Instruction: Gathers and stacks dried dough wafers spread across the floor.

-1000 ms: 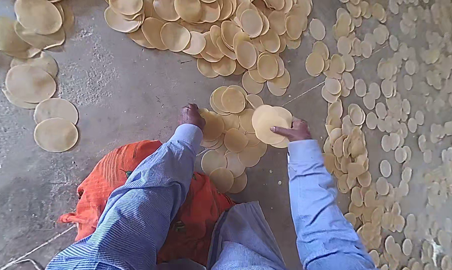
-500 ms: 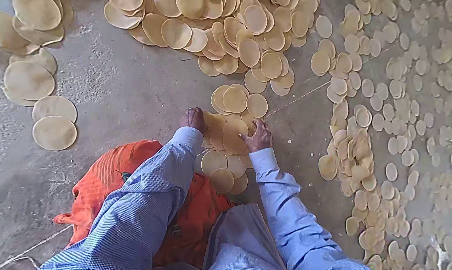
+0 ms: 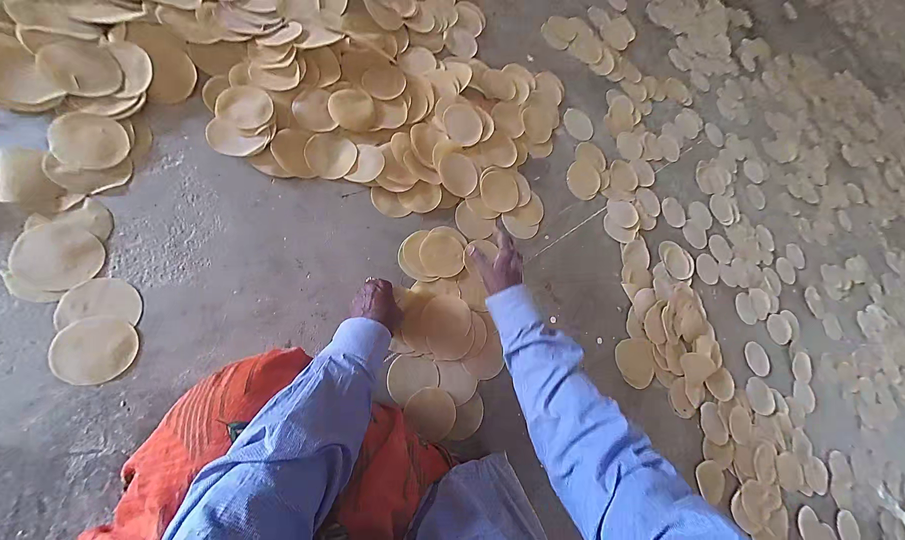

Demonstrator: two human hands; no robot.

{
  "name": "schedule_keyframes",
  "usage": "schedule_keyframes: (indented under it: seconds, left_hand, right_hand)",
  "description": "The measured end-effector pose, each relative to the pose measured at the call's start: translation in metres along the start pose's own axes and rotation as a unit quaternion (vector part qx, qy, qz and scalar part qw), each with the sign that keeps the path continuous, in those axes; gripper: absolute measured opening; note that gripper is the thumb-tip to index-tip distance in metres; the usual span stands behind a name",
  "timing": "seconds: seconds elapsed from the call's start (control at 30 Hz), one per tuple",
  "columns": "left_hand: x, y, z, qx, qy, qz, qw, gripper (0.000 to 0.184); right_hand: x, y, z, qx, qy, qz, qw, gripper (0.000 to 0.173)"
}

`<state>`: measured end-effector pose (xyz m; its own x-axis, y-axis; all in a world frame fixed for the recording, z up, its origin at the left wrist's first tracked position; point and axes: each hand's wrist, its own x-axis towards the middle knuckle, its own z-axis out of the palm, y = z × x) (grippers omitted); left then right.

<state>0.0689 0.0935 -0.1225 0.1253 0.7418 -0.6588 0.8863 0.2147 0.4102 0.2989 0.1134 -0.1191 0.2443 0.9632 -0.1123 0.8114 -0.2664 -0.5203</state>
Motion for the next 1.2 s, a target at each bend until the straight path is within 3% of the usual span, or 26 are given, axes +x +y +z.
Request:
schedule_keyframes:
  seconds: [0.1, 0.17, 0.23, 0.33, 0.4, 0.57, 0.67, 0.87, 1.0, 1.2]
  left_hand:
    - [-0.002, 0.004, -0.003, -0.014, -0.016, 0.004, 1.000, 0.044]
    - [0.001, 0.004, -0.006, -0.053, -0.024, -0.021, 0.998, 0.052]
    - [0.005, 0.004, -0.012, -0.091, -0.030, -0.064, 0.993, 0.049]
    - [0.006, -0.002, -0.027, -0.211, 0.015, -0.129, 0.969, 0.041]
    - [0.007, -0.008, -0.037, -0.322, 0.067, -0.159, 0.931, 0.039]
    - [0.022, -0.014, -0.023, -0.598, 0.150, -0.189, 0.765, 0.041]
    - [0.026, -0.007, -0.021, -0.658, 0.135, -0.191, 0.716, 0.055]
    - [0.019, -0.003, -0.020, -0.662, 0.135, -0.165, 0.719, 0.038]
    - [0.015, -0.005, -0.022, -0.648, 0.120, -0.160, 0.735, 0.041]
    - [0.021, -0.010, -0.019, -0.655, 0.145, -0.171, 0.722, 0.042]
  right_hand:
    - [0.076, -0.006, -0.009, -0.019, 0.007, 0.028, 0.999, 0.077]
    - [0.109, -0.020, 0.003, -0.064, -0.010, -0.041, 0.997, 0.090]
    - [0.128, -0.036, 0.027, -0.133, -0.041, -0.143, 0.980, 0.102]
    - [0.129, -0.072, 0.067, -0.246, -0.097, -0.197, 0.944, 0.112]
    - [0.126, -0.093, 0.084, -0.272, -0.114, -0.200, 0.934, 0.116]
    - [0.138, -0.113, 0.093, -0.316, -0.109, -0.171, 0.927, 0.120]
    - [0.150, -0.105, 0.094, -0.321, -0.081, -0.174, 0.927, 0.108]
    - [0.159, -0.087, 0.097, -0.307, -0.048, -0.216, 0.925, 0.062]
    - [0.165, -0.087, 0.092, -0.321, -0.039, -0.235, 0.917, 0.054]
    - [0.155, -0.092, 0.063, -0.308, -0.064, -0.227, 0.922, 0.049]
